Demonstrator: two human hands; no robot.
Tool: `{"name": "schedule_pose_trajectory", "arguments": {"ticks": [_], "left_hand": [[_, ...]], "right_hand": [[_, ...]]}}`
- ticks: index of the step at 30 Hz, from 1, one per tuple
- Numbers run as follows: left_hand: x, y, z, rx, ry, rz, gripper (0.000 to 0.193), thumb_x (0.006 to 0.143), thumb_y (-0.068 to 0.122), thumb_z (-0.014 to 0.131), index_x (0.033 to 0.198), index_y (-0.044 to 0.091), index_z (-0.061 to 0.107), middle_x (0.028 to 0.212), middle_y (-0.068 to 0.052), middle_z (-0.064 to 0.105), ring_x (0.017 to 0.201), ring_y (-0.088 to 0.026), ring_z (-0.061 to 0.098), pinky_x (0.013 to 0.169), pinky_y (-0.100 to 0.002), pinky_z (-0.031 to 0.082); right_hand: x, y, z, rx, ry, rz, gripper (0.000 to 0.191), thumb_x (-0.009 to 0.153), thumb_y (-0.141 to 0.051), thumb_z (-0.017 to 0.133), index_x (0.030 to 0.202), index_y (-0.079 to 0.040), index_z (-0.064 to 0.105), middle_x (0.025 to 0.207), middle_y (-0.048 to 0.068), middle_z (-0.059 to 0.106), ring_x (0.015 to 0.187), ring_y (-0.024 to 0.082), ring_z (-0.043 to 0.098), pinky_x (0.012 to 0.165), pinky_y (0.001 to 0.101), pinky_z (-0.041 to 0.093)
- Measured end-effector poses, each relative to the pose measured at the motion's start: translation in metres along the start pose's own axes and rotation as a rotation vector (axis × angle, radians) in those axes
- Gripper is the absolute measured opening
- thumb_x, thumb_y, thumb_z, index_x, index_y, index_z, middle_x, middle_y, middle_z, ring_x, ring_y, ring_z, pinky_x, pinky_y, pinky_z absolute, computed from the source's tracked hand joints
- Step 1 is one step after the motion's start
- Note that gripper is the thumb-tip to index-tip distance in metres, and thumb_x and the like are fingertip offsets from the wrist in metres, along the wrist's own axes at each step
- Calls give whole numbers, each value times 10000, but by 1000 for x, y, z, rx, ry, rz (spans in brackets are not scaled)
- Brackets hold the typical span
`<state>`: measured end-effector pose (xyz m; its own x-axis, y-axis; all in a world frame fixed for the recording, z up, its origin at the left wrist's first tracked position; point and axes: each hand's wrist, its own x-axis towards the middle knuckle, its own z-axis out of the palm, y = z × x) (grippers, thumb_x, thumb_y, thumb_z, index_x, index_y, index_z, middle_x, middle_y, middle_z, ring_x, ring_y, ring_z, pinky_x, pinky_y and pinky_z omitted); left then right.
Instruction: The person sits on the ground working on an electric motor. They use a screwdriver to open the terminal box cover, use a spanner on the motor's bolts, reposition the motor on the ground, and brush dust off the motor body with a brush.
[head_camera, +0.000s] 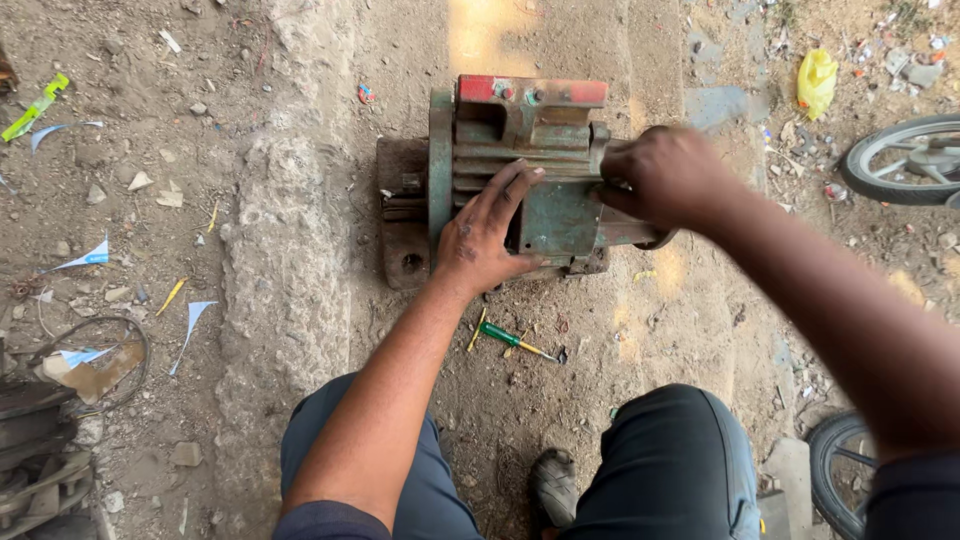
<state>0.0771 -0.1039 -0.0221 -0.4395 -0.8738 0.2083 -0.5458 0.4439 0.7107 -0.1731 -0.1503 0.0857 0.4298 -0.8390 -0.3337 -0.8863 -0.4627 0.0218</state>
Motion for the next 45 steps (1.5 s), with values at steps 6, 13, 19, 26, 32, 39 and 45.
{"name": "schedule_pose_trajectory", "arguments": {"ticks": [6, 13, 19, 26, 32, 39, 45], "left_hand": [[0, 2, -6, -49, 64, 35, 1171, 588, 304, 972, 1551, 340, 307, 1602, 5, 396, 1346, -336, 573, 1063, -449, 545], [-1, 3, -4, -49, 67, 43, 1190, 572, 308, 978, 1552, 322, 304, 1604, -15, 382, 1357, -344, 553, 1072, -462, 527], [-2, 1, -3, -63, 54, 45, 1191, 584, 328, 984, 1558, 343, 298, 1623, 4, 368, 1388, -335, 542, 1084, -447, 534], [-2, -2, 2, -19, 30, 32, 1217, 580, 341, 983, 1566, 335, 268, 1625, -2, 336, 1401, -331, 515, 1089, -451, 521], [-2, -6, 5, -3, 26, 24, 1245, 582, 350, 982, 1580, 347, 239, 1642, 3, 323, 1409, -324, 510, 1106, -446, 513], [-2, -5, 6, 18, 12, -5, 1280, 579, 363, 989, 1582, 375, 194, 1644, -4, 314, 1409, -326, 503, 1093, -468, 510], [-1, -5, 7, 0, 14, -10, 1310, 570, 361, 992, 1589, 356, 170, 1640, -14, 331, 1412, -333, 499, 1104, -470, 500]], "right_hand": [[-18, -87, 89, 1831, 641, 680, 289, 1071, -323, 599, 928, -72, 602, 684, 14, 570, 529, 137, 496, 462, 290, 356], [-25, -96, 134, 2024, 737, 602, 175, 1064, -226, 515, 1053, -78, 608, 721, 17, 590, 550, 124, 524, 486, 277, 401], [-69, -27, 76, 813, 545, 397, 237, 1054, -299, 594, 992, -81, 661, 770, 48, 646, 689, 155, 640, 624, 309, 494], [-19, 21, 3, -57, 117, -121, 291, 988, -440, 625, 937, -169, 717, 790, 28, 708, 749, 186, 693, 652, 366, 557], [7, 4, -19, -202, -73, -213, 288, 975, -482, 604, 944, -239, 755, 776, -25, 736, 799, 147, 704, 813, 346, 556], [33, 2, -27, -260, -272, -254, 291, 978, -477, 595, 1032, -250, 769, 893, -51, 765, 776, 127, 703, 818, 341, 556], [44, 12, -18, -188, -351, -163, 307, 990, -477, 606, 1054, -231, 778, 919, -35, 793, 743, 135, 735, 787, 337, 564]]}}
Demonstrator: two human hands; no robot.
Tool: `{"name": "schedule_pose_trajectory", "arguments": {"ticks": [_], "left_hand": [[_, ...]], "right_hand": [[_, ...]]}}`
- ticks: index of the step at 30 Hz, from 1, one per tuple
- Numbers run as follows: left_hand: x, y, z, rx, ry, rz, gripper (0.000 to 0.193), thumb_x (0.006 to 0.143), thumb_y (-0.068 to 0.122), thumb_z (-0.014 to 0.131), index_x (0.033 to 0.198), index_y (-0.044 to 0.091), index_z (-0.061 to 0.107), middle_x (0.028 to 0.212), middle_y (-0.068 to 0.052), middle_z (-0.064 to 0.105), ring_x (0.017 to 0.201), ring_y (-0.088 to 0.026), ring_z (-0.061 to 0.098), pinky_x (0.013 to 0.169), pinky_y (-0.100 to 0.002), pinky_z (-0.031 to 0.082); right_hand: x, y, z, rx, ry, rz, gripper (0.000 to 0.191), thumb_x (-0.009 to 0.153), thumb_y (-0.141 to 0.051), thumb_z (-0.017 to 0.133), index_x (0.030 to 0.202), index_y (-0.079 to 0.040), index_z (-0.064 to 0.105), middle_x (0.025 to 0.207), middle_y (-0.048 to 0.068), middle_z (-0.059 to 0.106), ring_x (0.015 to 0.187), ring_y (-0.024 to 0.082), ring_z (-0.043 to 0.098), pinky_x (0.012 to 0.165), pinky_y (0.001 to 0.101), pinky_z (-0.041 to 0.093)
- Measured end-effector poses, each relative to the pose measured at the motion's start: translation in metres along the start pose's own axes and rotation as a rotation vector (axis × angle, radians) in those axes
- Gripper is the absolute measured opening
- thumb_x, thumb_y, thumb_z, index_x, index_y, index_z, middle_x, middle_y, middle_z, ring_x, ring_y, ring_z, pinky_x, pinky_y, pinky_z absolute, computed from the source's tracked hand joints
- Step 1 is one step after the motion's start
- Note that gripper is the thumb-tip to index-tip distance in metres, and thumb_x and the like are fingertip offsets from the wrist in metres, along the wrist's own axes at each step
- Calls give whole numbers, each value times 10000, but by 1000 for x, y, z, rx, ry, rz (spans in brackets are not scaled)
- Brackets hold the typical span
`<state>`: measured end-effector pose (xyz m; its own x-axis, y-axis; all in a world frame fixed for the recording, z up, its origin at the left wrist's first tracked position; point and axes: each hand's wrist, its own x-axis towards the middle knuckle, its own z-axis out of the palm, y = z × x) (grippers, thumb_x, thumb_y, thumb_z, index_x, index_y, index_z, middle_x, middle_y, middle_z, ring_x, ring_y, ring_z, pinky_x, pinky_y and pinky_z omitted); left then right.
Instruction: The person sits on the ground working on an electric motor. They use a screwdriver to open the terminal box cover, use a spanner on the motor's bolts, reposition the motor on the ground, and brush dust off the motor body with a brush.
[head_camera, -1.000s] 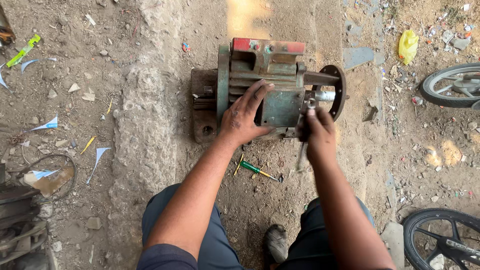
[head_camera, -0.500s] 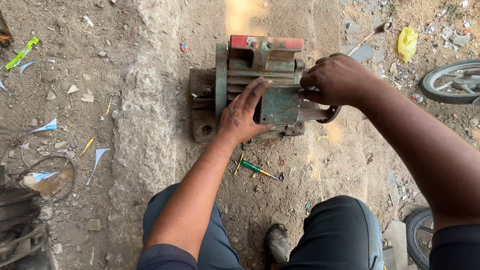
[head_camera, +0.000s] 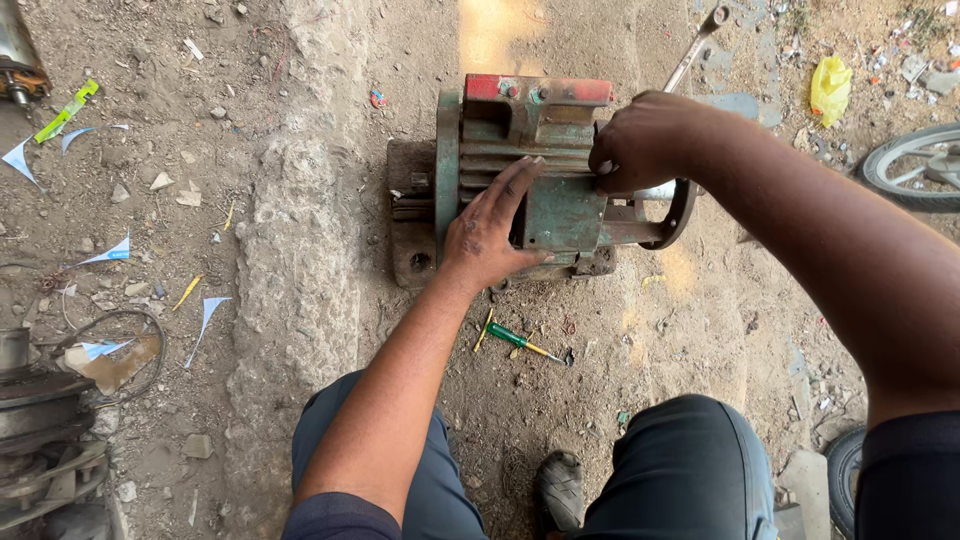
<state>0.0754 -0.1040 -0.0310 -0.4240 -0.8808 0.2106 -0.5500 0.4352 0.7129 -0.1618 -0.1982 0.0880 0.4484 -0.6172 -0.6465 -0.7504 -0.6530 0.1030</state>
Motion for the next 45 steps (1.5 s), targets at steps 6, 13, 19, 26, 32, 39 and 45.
{"name": "schedule_pose_trajectory", "arguments": {"ticks": [6, 13, 19, 26, 32, 39, 45], "left_hand": [[2, 3, -2, -16, -9, -3, 1289, 577, 338, 994, 1586, 332, 193, 1628, -29, 354, 1402, -334, 508, 1109, -465, 493], [1, 8, -11, -49, 6, 8, 1231, 564, 291, 978, 1575, 307, 276, 1613, -28, 412, 1389, -332, 539, 1104, -445, 506], [1, 4, -8, -64, 12, 33, 1216, 594, 334, 992, 1572, 298, 270, 1612, -38, 391, 1377, -345, 534, 1079, -462, 512], [1, 2, -7, -48, 18, 37, 1236, 584, 349, 989, 1573, 332, 248, 1617, -26, 375, 1382, -346, 533, 1087, -465, 513], [-1, 3, -7, -45, 17, 28, 1243, 576, 358, 986, 1573, 351, 243, 1615, -9, 376, 1379, -333, 537, 1085, -456, 518], [-1, 4, -9, -41, 21, 24, 1245, 575, 340, 986, 1571, 350, 239, 1611, -10, 373, 1376, -336, 533, 1082, -461, 514], [-1, 3, -7, -50, 8, 13, 1246, 573, 332, 985, 1571, 354, 241, 1619, -10, 372, 1382, -336, 532, 1083, -459, 517]], "right_hand": [[-26, -34, 57, 717, 337, 463, 374, 982, -501, 662, 990, -149, 788, 831, 48, 750, 723, 161, 680, 678, 357, 525], [22, -146, 131, 2447, 1204, 431, 206, 1067, -232, 563, 1013, -47, 636, 740, 53, 636, 517, 138, 524, 452, 270, 388], [-2, -136, 154, 2382, 1081, 329, 159, 1060, -195, 521, 1058, -72, 622, 749, 44, 624, 565, 143, 550, 500, 279, 433], [-65, -60, 111, 858, 805, 517, 355, 1027, -427, 652, 978, -79, 704, 796, 79, 663, 730, 231, 637, 647, 399, 522], [-48, 1, 38, 96, 312, 121, 335, 984, -504, 635, 924, -182, 701, 763, 26, 700, 743, 190, 695, 687, 370, 569], [-28, -15, -9, -265, 226, -56, 392, 911, -584, 625, 794, -223, 723, 703, -49, 708, 773, 125, 679, 888, 369, 518], [-22, 1, 21, -13, 201, 53, 378, 975, -567, 591, 897, -229, 742, 701, 10, 688, 650, 155, 665, 620, 337, 533]]}}
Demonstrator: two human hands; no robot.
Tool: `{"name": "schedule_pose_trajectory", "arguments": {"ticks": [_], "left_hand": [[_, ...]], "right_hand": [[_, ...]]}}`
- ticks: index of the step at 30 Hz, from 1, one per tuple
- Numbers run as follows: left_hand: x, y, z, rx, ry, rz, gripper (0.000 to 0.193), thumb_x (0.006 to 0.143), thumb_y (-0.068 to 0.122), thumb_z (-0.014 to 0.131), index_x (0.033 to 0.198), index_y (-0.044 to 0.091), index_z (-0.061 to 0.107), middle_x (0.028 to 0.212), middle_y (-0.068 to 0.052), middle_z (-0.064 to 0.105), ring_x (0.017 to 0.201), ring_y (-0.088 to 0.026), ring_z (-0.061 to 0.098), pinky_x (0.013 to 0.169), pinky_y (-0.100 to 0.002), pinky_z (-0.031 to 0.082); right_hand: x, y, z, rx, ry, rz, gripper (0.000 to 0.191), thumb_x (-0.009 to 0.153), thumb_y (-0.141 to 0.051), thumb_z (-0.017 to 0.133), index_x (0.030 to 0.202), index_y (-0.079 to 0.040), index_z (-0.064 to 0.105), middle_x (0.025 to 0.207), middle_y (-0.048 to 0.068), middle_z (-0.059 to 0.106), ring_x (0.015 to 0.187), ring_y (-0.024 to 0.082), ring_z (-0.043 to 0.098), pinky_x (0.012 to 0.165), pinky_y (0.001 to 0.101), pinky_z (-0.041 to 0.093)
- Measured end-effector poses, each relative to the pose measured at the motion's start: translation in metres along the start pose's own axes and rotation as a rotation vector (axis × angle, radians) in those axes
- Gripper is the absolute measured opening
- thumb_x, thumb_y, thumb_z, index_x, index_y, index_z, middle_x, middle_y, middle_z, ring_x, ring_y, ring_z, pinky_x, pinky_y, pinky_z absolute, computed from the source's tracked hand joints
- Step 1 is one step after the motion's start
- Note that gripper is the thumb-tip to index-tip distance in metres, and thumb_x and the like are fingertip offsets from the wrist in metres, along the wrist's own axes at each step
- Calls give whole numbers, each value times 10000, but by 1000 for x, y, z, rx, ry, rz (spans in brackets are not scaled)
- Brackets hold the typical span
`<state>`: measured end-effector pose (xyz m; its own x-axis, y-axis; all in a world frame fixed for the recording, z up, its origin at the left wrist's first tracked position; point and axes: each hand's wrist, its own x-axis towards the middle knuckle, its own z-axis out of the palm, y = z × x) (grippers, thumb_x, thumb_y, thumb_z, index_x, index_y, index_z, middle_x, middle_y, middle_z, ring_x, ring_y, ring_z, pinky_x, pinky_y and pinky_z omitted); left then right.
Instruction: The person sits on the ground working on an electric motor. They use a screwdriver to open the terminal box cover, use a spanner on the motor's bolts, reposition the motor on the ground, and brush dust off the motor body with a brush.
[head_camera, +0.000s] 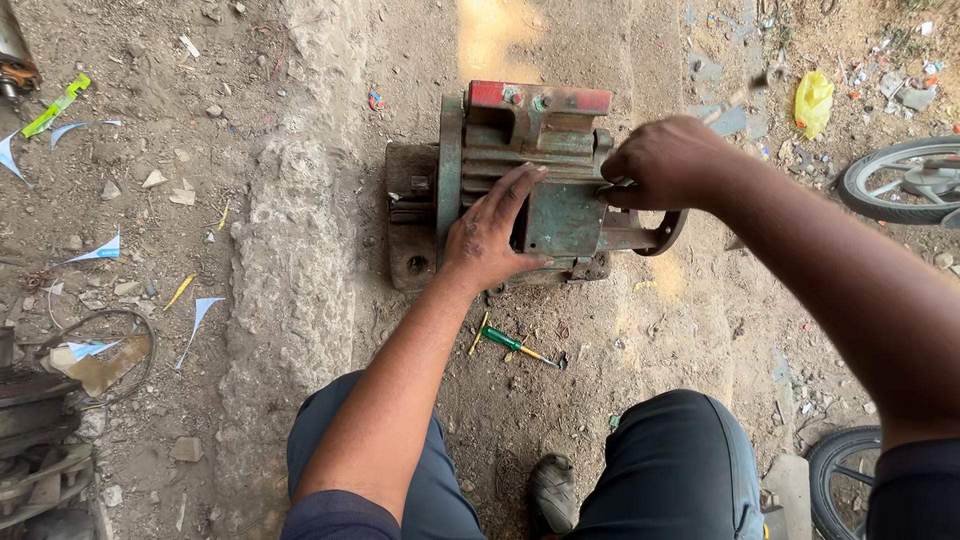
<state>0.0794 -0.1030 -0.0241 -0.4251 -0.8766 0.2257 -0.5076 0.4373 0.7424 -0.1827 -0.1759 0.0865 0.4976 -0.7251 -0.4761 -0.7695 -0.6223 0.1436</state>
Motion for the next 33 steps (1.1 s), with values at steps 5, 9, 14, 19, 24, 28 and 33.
{"name": "schedule_pose_trajectory", "arguments": {"ticks": [5, 9, 14, 19, 24, 28, 33], "left_hand": [[1, -1, 0, -5, 19, 23, 1249, 571, 344, 988, 1576, 345, 249, 1614, -16, 381, 1379, -335, 538, 1092, -453, 517], [0, 0, -1, -4, 23, 18, 1244, 559, 350, 984, 1570, 321, 258, 1604, -40, 388, 1364, -338, 542, 1076, -455, 513], [2, 1, -1, -5, 35, 33, 1179, 616, 348, 963, 1575, 318, 278, 1614, -34, 415, 1369, -341, 557, 1070, -456, 530], [-3, 1, -3, -28, 58, 51, 1184, 620, 339, 968, 1582, 322, 278, 1607, -35, 411, 1368, -356, 556, 1062, -461, 534], [-3, 2, -4, -17, 38, 30, 1218, 580, 337, 974, 1574, 330, 270, 1609, -23, 394, 1367, -353, 548, 1064, -461, 530], [-1, 3, -3, -2, 20, 18, 1238, 570, 340, 982, 1568, 322, 251, 1601, -33, 378, 1365, -358, 533, 1057, -476, 513], [-2, 2, -2, 4, 8, -6, 1248, 567, 334, 982, 1571, 356, 241, 1623, -5, 371, 1377, -339, 540, 1071, -458, 524]], "right_hand": [[-27, -62, 38, 1152, 242, 605, 333, 979, -484, 625, 1014, -171, 734, 696, 34, 658, 578, 145, 586, 534, 306, 453], [1, -158, 78, 2356, 919, 632, 188, 1055, -263, 567, 1031, -77, 590, 732, -4, 550, 547, 110, 441, 471, 267, 341], [21, -180, 114, 2606, 996, 477, 176, 1087, -220, 506, 1068, -71, 596, 718, 10, 527, 570, 126, 455, 516, 269, 371], [-49, -114, 97, 1571, 771, 667, 305, 1087, -342, 546, 1111, -63, 666, 863, 40, 681, 768, 153, 619, 678, 325, 508], [-61, -24, 48, 250, 251, 302, 379, 1037, -559, 557, 962, -227, 724, 770, 7, 707, 690, 208, 662, 629, 398, 520], [-33, -5, 10, 5, -85, 243, 392, 1007, -642, 497, 986, -309, 703, 713, -14, 691, 618, 153, 684, 603, 336, 522], [-21, -13, -25, -97, 28, 24, 423, 968, -624, 547, 879, -240, 699, 723, -52, 672, 678, 120, 672, 733, 307, 530]]}}
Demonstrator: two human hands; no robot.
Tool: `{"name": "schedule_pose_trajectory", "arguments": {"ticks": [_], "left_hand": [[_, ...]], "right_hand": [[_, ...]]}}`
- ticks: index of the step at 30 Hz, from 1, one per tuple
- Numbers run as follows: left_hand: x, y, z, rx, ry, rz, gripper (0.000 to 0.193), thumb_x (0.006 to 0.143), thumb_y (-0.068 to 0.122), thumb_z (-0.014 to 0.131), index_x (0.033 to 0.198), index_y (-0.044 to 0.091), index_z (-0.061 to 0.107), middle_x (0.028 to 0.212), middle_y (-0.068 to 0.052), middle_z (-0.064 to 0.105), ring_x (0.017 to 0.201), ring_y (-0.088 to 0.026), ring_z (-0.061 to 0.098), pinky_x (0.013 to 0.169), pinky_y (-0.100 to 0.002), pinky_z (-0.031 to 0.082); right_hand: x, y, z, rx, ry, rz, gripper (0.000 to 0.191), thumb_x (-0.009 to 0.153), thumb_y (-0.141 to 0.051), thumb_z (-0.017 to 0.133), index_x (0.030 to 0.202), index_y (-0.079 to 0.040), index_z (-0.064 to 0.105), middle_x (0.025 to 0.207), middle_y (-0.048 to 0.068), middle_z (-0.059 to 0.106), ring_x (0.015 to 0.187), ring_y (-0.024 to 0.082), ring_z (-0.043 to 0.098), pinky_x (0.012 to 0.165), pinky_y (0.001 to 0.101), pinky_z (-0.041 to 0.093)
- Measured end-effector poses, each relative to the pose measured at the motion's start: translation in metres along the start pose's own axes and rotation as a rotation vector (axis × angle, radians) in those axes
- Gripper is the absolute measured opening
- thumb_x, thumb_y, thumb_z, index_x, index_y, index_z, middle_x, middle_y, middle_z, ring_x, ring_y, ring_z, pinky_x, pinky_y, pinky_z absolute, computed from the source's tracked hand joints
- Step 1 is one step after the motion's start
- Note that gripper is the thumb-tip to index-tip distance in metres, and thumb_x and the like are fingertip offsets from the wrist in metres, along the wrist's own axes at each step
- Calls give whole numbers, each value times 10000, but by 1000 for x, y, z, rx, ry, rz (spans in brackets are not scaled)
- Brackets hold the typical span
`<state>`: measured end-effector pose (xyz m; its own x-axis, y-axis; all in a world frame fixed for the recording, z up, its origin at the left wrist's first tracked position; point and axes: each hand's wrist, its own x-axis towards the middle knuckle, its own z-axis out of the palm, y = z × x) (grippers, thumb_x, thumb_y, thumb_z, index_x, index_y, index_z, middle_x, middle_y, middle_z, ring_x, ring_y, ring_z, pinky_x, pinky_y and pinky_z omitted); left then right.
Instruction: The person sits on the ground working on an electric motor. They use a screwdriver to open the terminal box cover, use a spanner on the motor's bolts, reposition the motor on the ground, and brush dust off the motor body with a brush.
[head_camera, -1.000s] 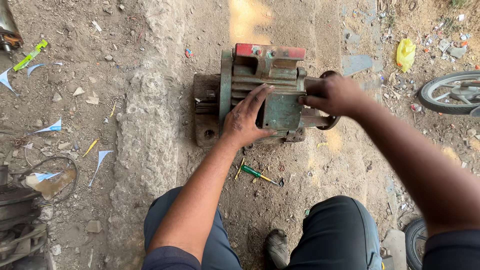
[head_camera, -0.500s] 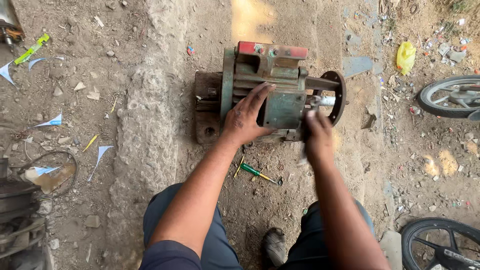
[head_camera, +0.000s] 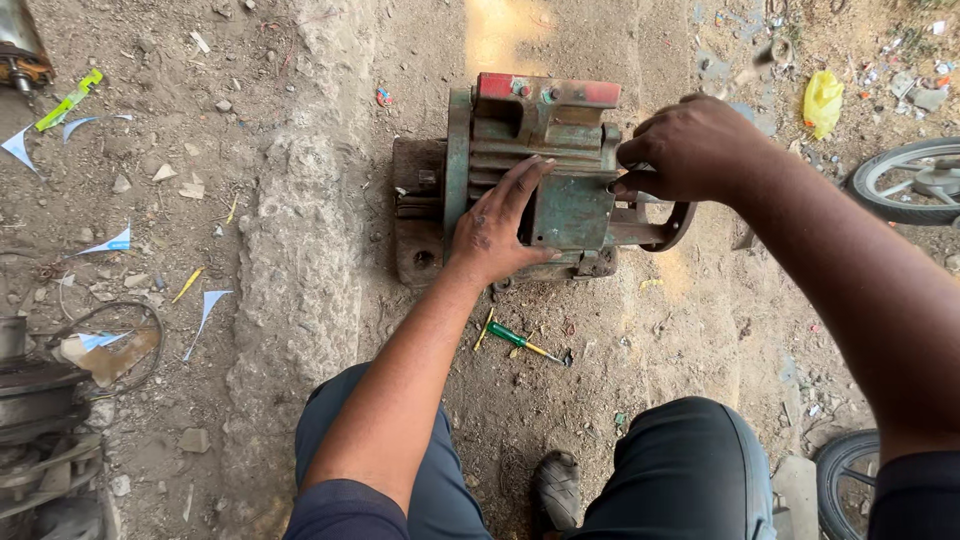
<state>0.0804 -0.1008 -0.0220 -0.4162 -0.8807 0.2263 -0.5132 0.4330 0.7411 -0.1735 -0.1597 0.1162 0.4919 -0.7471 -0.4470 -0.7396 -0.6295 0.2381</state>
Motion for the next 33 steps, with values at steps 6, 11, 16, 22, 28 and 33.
{"name": "schedule_pose_trajectory", "arguments": {"ticks": [6, 11, 16, 22, 28, 33], "left_hand": [[1, -1, 3, 39, -7, -21, 1267, 574, 376, 990, 1564, 376, 199, 1616, -11, 343, 1376, -338, 521, 1072, -468, 511], [0, -3, 5, 24, -6, -6, 1260, 578, 342, 980, 1573, 372, 207, 1625, -7, 359, 1389, -338, 523, 1085, -459, 518], [0, -4, 3, -15, 25, 20, 1218, 584, 332, 969, 1575, 326, 261, 1604, -29, 399, 1378, -349, 537, 1087, -464, 519], [2, -4, 3, -2, 54, 52, 1146, 652, 336, 952, 1588, 303, 293, 1599, -40, 429, 1371, -342, 559, 1105, -461, 516], [0, -3, -3, -37, 29, 39, 1180, 606, 350, 967, 1572, 320, 290, 1599, -39, 421, 1362, -351, 555, 1074, -463, 528], [1, -2, -3, -27, 24, 48, 1215, 592, 357, 981, 1573, 338, 264, 1603, -36, 401, 1364, -356, 549, 1070, -465, 523]], "right_hand": [[19, 2, 3, -92, 193, -197, 269, 865, -507, 633, 886, -258, 730, 788, -50, 699, 805, 169, 683, 928, 397, 430], [5, 0, 33, 173, -91, 178, 388, 1016, -571, 589, 983, -212, 730, 827, 6, 723, 725, 180, 696, 886, 384, 513], [-13, -95, 86, 1527, 542, 662, 297, 1049, -406, 596, 1094, -130, 695, 845, -4, 698, 726, 110, 640, 672, 321, 554], [40, -190, 135, 2770, 1106, 468, 137, 1085, -191, 490, 1127, -85, 566, 758, 46, 575, 588, 150, 491, 528, 282, 391], [-17, -148, 134, 2298, 850, 673, 181, 1070, -222, 501, 1147, -109, 620, 778, 20, 558, 652, 137, 495, 556, 285, 375], [-56, -39, 97, 628, 487, 415, 312, 1027, -410, 654, 940, -115, 708, 810, 66, 646, 750, 187, 621, 660, 352, 498]]}}
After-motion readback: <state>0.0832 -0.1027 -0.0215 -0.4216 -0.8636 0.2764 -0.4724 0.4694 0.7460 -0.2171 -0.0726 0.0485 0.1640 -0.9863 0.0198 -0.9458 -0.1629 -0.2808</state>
